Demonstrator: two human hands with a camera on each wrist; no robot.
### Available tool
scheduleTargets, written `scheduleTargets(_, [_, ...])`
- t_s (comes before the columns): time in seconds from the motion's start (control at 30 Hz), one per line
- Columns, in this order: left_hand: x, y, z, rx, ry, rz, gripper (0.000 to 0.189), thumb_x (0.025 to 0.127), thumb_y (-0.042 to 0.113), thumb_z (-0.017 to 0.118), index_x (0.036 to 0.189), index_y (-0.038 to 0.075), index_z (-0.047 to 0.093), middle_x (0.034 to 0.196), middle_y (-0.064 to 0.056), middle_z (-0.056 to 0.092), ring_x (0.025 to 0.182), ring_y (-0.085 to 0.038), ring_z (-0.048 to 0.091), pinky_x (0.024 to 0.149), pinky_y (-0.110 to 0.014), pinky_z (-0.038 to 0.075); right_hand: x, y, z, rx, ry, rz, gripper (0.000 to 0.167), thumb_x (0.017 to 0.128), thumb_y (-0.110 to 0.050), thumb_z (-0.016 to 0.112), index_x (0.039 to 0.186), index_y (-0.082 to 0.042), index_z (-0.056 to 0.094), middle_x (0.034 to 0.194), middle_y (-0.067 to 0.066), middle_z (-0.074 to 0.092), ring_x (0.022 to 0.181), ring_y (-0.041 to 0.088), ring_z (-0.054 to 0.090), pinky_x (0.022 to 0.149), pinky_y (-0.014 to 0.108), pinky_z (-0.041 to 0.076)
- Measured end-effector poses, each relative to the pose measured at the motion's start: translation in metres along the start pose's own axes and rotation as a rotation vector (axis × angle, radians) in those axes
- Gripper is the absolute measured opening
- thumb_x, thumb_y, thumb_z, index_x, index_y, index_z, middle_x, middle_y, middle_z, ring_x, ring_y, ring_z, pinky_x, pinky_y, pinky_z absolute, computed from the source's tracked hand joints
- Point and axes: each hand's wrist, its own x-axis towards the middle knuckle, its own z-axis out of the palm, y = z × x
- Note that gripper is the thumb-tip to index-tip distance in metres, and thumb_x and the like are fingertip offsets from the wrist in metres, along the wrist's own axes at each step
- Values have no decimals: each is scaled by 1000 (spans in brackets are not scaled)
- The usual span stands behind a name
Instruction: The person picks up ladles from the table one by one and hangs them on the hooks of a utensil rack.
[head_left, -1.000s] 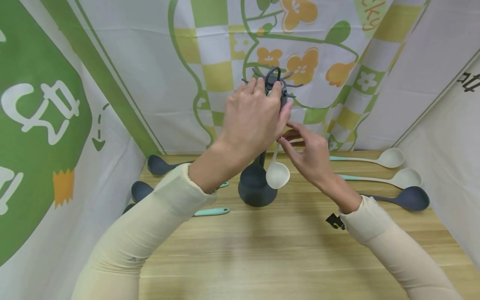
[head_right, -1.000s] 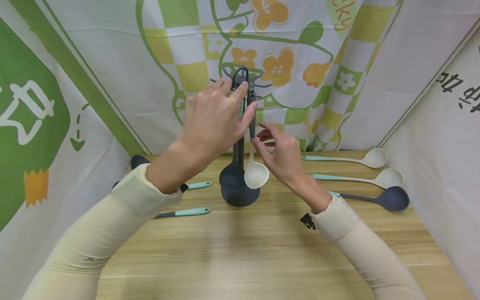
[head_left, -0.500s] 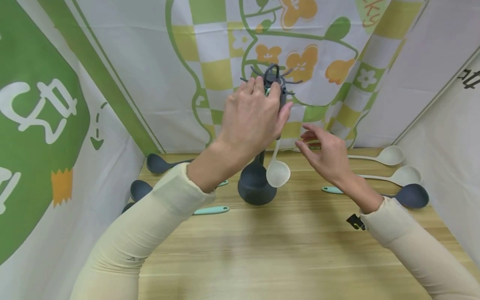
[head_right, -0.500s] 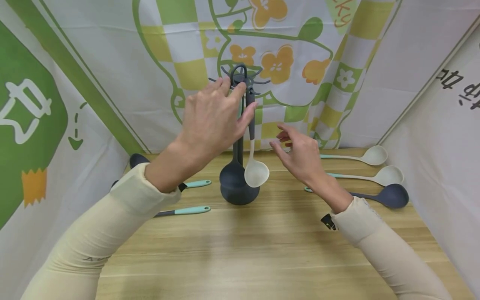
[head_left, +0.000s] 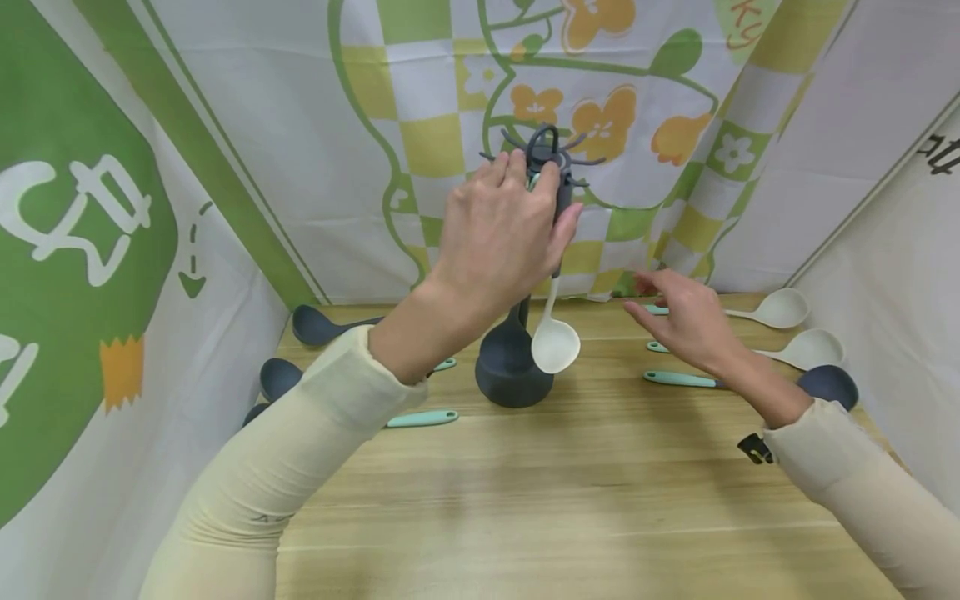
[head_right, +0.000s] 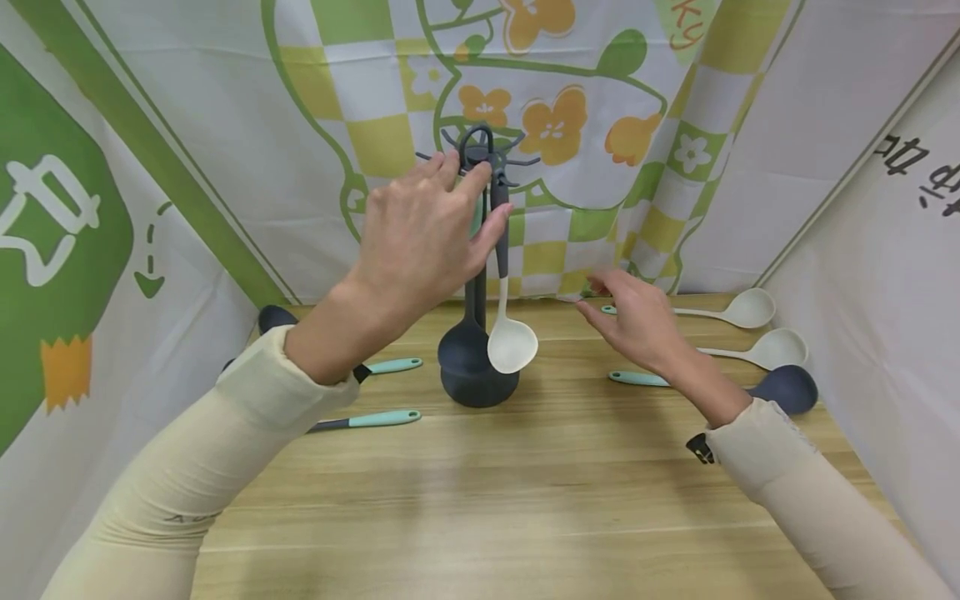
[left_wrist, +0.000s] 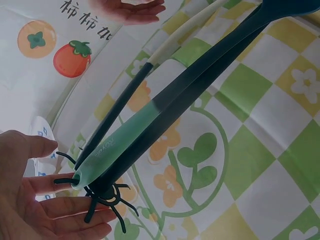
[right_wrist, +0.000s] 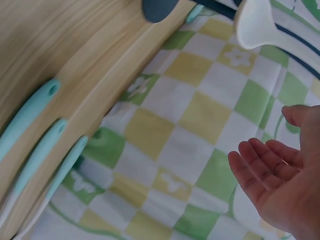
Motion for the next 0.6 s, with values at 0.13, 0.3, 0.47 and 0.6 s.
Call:
scheduleTargets(0.13, [0,-1,0,-3,-19,4,55,111,48,48,144,8,65,142,-25,65,135,-36,63,104,-50,58,-9,11,-4,-39,-38,12,36,91,-14,84,119,5,71,108,21,75,90,38,75,73,54,63])
scheduleTargets(0.3, [0,-2,-1,-26,-27,9,54,111,47,48,144,8,65,143,-26,64,136,-37,62,105,-51,57,-19,27,-9,-50,-91,-1,35,92,-12,83,120,5,71,111,24,74,95,41,74,74,57,61])
scheduleTargets(0.47, [0,-3,-1,-35,-24,17,53,111,46,50,143,8,65,143,-26,64,136,-37,62,105,-51,57,-29,41,-15,-63,-177,23,36,95,-15,80,124,3,70,115,22,73,99,40,72,78,58,60])
scheduleTargets(0.6, [0,-5,-1,-45,-24,25,52,111,46,50,144,8,65,143,-26,63,137,-37,61,104,-51,58,-36,50,-20,-81,-254,41,41,96,-18,79,128,4,68,119,24,72,103,42,72,81,60,59])
